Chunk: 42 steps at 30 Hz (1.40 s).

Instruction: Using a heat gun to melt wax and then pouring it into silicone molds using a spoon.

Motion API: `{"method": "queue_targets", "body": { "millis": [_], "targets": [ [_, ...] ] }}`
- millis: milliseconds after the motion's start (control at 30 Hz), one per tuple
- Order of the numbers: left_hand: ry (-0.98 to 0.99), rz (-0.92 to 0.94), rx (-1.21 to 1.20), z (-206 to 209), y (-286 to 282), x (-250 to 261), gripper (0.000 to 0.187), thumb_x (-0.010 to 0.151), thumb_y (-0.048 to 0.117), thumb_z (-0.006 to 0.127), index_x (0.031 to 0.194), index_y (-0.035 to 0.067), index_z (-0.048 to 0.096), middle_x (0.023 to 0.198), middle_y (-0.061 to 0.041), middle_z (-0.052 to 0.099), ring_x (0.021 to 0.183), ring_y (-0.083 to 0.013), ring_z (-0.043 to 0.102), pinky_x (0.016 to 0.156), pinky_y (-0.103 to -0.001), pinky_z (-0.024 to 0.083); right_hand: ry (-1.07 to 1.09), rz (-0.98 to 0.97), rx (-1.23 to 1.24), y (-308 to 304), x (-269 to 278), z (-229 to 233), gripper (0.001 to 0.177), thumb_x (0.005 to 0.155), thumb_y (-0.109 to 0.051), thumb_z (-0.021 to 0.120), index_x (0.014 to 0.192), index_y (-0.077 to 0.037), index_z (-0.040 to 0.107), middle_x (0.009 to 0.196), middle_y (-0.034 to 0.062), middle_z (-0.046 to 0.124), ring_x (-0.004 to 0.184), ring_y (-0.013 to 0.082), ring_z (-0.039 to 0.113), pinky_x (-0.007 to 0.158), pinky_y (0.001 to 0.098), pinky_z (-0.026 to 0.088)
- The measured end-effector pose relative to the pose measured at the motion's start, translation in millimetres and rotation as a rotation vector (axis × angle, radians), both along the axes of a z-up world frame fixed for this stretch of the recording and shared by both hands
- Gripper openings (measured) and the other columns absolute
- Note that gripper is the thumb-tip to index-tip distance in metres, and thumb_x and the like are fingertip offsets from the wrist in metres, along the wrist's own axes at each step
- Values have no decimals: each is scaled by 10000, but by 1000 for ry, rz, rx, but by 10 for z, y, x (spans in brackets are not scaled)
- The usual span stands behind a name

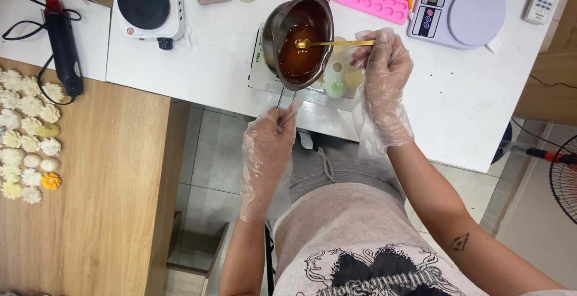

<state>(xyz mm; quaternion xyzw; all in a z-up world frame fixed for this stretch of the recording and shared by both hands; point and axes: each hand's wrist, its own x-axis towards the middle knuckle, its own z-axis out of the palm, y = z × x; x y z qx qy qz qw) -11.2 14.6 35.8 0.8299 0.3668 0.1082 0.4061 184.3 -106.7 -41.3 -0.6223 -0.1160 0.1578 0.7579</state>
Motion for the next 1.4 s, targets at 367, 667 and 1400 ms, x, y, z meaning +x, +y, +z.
{"method": "queue_targets", "body": {
  "millis": [367,667,1400],
  "targets": [
    [-22,64,-8,-52,126,-30,202,975,163,705,885,-17,693,683,-159,669,548,-217,662,530,-369,517,5,27,-94,-379,-55,109,352,1157,-331,527,1094,-5,642,819,62,672,718,120,632,682,241,510],
    [-29,64,-10,-13,187,-10,250,995,165,701,833,-24,675,670,-130,666,554,-158,638,534,-340,520,63,44,-187,-544,-108,-22,342,1158,-309,507,1069,-6,637,803,61,667,708,122,646,667,248,529],
    [-16,64,-10,-74,200,-11,234,987,165,690,850,-24,679,696,-150,687,581,-191,689,557,-351,538,216,-32,-297,-419,4,-73,301,1125,-198,515,960,3,666,741,86,697,587,126,658,582,265,589]
  ]
}}
